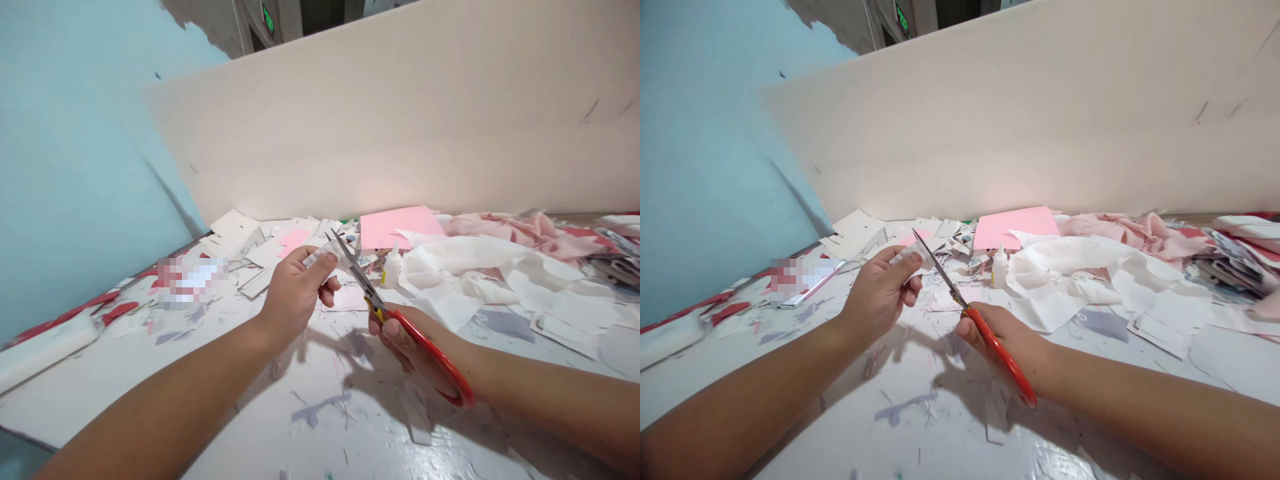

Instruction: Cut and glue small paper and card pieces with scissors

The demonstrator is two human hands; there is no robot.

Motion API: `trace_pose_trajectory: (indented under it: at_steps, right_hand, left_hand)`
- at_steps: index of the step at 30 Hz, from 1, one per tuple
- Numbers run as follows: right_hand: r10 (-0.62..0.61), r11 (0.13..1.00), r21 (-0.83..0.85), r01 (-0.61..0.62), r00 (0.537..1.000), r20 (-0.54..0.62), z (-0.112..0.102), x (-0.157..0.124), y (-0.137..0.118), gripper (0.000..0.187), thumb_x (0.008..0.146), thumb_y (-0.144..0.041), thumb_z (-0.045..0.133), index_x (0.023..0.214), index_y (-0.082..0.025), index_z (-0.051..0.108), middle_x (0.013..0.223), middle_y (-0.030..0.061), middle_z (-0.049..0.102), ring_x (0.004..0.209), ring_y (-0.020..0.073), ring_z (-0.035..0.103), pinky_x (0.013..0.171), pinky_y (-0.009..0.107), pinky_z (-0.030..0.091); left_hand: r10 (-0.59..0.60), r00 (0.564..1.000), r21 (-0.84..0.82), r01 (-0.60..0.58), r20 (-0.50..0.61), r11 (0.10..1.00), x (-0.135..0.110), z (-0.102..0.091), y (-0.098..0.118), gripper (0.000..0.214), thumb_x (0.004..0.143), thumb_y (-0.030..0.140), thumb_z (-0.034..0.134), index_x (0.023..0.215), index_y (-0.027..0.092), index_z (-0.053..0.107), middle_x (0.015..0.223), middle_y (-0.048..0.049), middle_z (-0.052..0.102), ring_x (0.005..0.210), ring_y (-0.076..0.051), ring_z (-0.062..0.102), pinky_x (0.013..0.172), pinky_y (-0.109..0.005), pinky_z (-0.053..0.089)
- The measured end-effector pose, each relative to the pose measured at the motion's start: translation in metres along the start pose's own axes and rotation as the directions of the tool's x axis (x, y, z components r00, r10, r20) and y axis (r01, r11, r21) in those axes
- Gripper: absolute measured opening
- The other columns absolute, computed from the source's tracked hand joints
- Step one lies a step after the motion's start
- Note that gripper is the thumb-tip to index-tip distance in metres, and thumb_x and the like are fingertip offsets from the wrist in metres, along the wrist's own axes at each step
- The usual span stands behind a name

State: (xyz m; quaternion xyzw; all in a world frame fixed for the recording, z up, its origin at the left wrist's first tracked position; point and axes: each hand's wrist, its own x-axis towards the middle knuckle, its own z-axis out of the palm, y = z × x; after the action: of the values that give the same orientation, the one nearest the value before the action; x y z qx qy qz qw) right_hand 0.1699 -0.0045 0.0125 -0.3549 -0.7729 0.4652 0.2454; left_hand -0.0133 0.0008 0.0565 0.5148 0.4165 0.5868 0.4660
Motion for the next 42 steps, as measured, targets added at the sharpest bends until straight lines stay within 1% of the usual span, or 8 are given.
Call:
trace_pose_trajectory:
  at_steps: [7,20,32,36,40,42]
  right_hand:
    - [0.018,0.999,-0.028,-0.018,1.000,-0.014,0.0014,-0.0005,-0.0006,0.060,0.071,-0.078,0.020,0.071,-0.020,0.037,0.048,-0.0057,0.033,0.041,0.0077,0.029,0.039,0.023,0.028]
    - [0.031,0.998,-0.047,-0.033,0.998,-0.046,0.0044,0.0016,0.0002,0.059,0.070,-0.078,0.021,0.064,-0.021,0.031,0.046,-0.0050,0.034,0.041,0.0075,0.028,0.038,0.024,0.024]
    - [0.078,0.987,-0.142,-0.080,0.997,-0.020,0.0004,0.0011,0.0011,0.057,0.072,-0.076,0.021,0.063,-0.021,0.032,0.044,-0.0035,0.040,0.037,0.0079,0.036,0.037,0.023,0.029]
    - [0.131,0.985,-0.114,-0.130,0.991,0.003,-0.0014,0.0007,0.0032,0.055,0.073,-0.074,0.027,0.064,-0.020,0.033,0.047,-0.0030,0.043,0.038,0.0083,0.040,0.037,0.022,0.031]
    - [0.143,0.984,-0.108,-0.142,0.990,0.002,-0.0023,0.0017,0.0023,0.055,0.073,-0.074,0.028,0.063,-0.020,0.034,0.047,-0.0026,0.044,0.038,0.0089,0.043,0.038,0.022,0.034]
    - [0.161,0.982,-0.103,-0.158,0.987,0.023,-0.0031,0.0020,-0.0002,0.056,0.072,-0.074,0.029,0.063,-0.019,0.035,0.046,-0.0028,0.045,0.038,0.0088,0.043,0.039,0.023,0.035]
  left_hand:
    - [-0.005,1.000,-0.008,0.005,0.001,1.000,0.0007,-0.0003,0.0006,0.026,0.069,0.040,0.063,0.073,0.018,0.051,0.045,0.0065,0.053,0.033,-0.004,0.045,0.034,-0.013,0.032]
    - [0.007,1.000,-0.010,-0.006,0.015,1.000,0.0001,-0.0016,0.0002,0.024,0.071,0.038,0.062,0.072,0.018,0.051,0.046,0.0062,0.053,0.033,-0.004,0.046,0.034,-0.013,0.033]
    - [-0.001,1.000,-0.031,0.001,-0.003,1.000,0.0002,-0.0004,-0.0010,0.024,0.070,0.038,0.063,0.074,0.018,0.052,0.045,0.0064,0.051,0.035,-0.004,0.045,0.034,-0.013,0.033]
    - [-0.004,1.000,-0.027,0.004,-0.012,1.000,-0.0003,-0.0007,-0.0012,0.023,0.070,0.038,0.064,0.076,0.018,0.053,0.046,0.0062,0.051,0.036,-0.004,0.046,0.035,-0.013,0.035]
    - [-0.004,1.000,-0.029,0.004,-0.011,1.000,0.0000,-0.0011,-0.0018,0.023,0.070,0.038,0.064,0.076,0.019,0.053,0.046,0.0065,0.051,0.036,-0.004,0.046,0.035,-0.013,0.035]
    - [-0.004,1.000,-0.030,0.004,-0.007,1.000,0.0001,-0.0013,-0.0018,0.023,0.070,0.038,0.064,0.075,0.019,0.053,0.046,0.0066,0.051,0.036,-0.004,0.046,0.035,-0.013,0.034]
